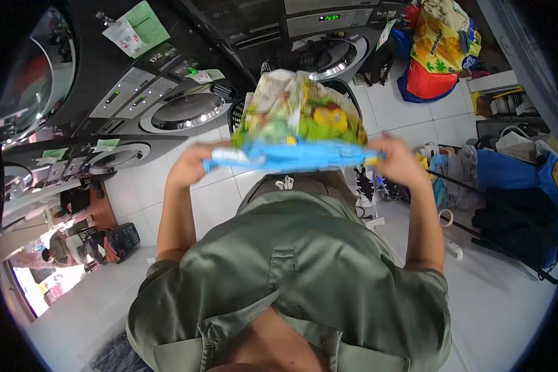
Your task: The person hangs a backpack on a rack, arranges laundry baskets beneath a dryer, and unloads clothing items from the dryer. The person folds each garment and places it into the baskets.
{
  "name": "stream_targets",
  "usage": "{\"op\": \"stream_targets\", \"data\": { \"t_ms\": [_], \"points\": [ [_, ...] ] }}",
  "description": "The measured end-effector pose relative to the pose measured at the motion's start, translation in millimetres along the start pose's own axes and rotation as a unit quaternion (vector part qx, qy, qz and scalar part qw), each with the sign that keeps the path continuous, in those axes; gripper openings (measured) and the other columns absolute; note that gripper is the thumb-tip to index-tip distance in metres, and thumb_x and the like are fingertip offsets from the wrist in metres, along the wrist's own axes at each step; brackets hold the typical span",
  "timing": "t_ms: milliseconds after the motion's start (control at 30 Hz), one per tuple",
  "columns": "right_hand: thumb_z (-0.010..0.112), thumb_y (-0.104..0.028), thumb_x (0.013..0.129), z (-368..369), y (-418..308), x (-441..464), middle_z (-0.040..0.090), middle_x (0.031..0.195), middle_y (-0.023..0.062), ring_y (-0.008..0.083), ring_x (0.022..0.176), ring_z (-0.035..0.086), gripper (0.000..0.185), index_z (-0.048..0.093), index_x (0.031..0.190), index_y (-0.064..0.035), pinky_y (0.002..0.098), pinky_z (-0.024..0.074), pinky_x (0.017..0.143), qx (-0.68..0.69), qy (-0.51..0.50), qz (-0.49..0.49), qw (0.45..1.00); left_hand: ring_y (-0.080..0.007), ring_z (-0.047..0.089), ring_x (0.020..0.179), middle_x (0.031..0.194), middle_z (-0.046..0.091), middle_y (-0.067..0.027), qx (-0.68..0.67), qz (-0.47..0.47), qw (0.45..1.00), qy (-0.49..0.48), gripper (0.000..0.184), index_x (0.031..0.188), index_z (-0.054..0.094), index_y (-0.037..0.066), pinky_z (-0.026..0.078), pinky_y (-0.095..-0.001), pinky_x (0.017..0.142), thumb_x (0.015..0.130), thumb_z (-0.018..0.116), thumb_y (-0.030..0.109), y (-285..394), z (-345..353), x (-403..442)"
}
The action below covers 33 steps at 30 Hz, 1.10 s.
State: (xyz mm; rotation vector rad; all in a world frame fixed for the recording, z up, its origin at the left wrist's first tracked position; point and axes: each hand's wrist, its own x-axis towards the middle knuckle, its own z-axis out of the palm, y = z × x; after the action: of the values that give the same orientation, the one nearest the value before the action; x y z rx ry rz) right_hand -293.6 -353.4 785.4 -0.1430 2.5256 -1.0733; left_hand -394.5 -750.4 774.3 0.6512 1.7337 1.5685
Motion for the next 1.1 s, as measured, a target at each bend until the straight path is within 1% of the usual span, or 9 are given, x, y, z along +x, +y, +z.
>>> {"op": "stream_targets", "data": {
  "t_ms": [133,267,300,567,633,767,900,1000,1100],
  "points": [
    [0.071,-0.005,0.054,7.9,15.9,-10.2,0.06,0.084,0.0048,0.0184,0.068,0.056,0.034,0.058,0.085,0.0004,0.0297,0.0433,0.073,0.274,-0.203,0.021,0.94,-0.0339,0.057,0.09,0.1,0.058,-0.0184,-0.165,0.122,0.929,-0.307,0.031,0.087,0.062,-0.004,0.038,-0.0442,0.087,0.073,0.064,0.023,-35.3,-16.2,0.5],
    [0.039,-0.057,0.078,104.0,69.2,14.4,0.045,0.12,0.0127,0.0245,0.108,0.045,0.071,0.036,0.121,-0.0012,0.0384,0.0343,0.092,0.813,0.017,0.152,0.562,-0.0302,0.044,0.107,0.121,0.045,-0.0126,-0.753,0.016,0.657,0.036,0.079,0.123,0.038,0.005,0.035,-0.0448,0.091,0.074,0.034,0.067,-208.3,28.1,4.7],
    [0.029,-0.065,0.078,126.4,78.1,11.0,0.04,0.126,0.0125,0.0261,0.115,0.039,0.08,0.03,0.127,-0.0016,0.0398,0.0304,0.096,0.813,-0.012,0.232,0.534,-0.0306,0.042,0.111,0.124,0.043,-0.0109,-0.589,-0.167,0.763,0.208,0.083,0.124,0.037,0.008,0.032,-0.0445,0.094,0.071,0.033,0.071,-163.6,58.4,1.9],
    [0.063,-0.031,0.068,186.1,97.6,-15.5,0.059,0.094,0.0126,0.0234,0.08,0.058,0.054,0.051,0.106,0.0055,0.0317,0.0436,0.07,0.144,0.048,0.444,0.883,-0.0252,0.052,0.099,0.118,0.047,-0.0117,-0.242,-0.52,0.816,0.074,0.056,0.121,0.039,0.008,0.044,-0.0385,0.079,0.079,0.051,0.044,-212.7,77.6,-26.7],
    [0.063,-0.03,0.069,186.7,90.2,-14.6,0.059,0.098,0.0116,0.0235,0.081,0.057,0.056,0.049,0.111,0.0035,0.0322,0.0437,0.073,0.309,0.126,0.468,0.818,-0.0287,0.051,0.097,0.11,0.051,-0.013,0.422,-0.39,0.803,0.157,0.055,0.117,0.042,0.004,0.042,-0.0411,0.079,0.076,0.056,0.037,-154.5,74.9,4.2],
    [0.061,-0.02,0.07,196.0,123.5,-27.0,0.059,0.097,0.0095,0.021,0.081,0.057,0.044,0.051,0.108,0.001,0.0308,0.0445,0.072,0.442,-0.022,0.493,0.749,-0.033,0.04,0.111,0.122,0.04,-0.0187,0.367,0.079,0.91,0.176,0.074,0.125,0.032,0.004,0.029,-0.0399,0.095,0.068,0.064,0.038,-197.1,106.4,91.7],
    [0.056,0.006,0.063,130.8,72.4,-5.1,0.06,0.089,0.0056,0.0133,0.074,0.056,0.038,0.053,0.101,0.0003,0.0234,0.0436,0.066,0.574,0.052,0.286,0.766,-0.0307,0.037,0.115,0.122,0.041,-0.0201,0.331,-0.15,0.927,0.091,0.083,0.126,0.032,0.001,0.026,-0.0386,0.097,0.063,0.067,0.044,-230.6,121.8,121.3],
    [0.058,0.005,0.062,75.7,22.1,27.7,0.06,0.092,0.0062,0.014,0.079,0.057,0.043,0.051,0.104,0.0016,0.0234,0.044,0.072,0.513,-0.007,0.188,0.837,-0.0253,0.046,0.108,0.117,0.046,-0.0194,-0.166,-0.371,0.897,-0.171,0.079,0.118,0.043,-0.004,0.035,-0.0357,0.092,0.062,0.069,0.046,-212.0,98.7,141.1],
    [0.064,-0.014,0.067,27.0,11.0,48.8,0.054,0.109,0.0103,0.0208,0.097,0.053,0.054,0.044,0.115,-0.0002,0.033,0.041,0.085,0.529,0.097,0.042,0.842,-0.0204,0.054,0.095,0.106,0.055,-0.0151,-0.326,-0.259,0.9,-0.129,0.055,0.11,0.05,-0.003,0.043,-0.0331,0.083,0.069,0.069,0.028,-149.3,65.1,169.0]
  ]
}}
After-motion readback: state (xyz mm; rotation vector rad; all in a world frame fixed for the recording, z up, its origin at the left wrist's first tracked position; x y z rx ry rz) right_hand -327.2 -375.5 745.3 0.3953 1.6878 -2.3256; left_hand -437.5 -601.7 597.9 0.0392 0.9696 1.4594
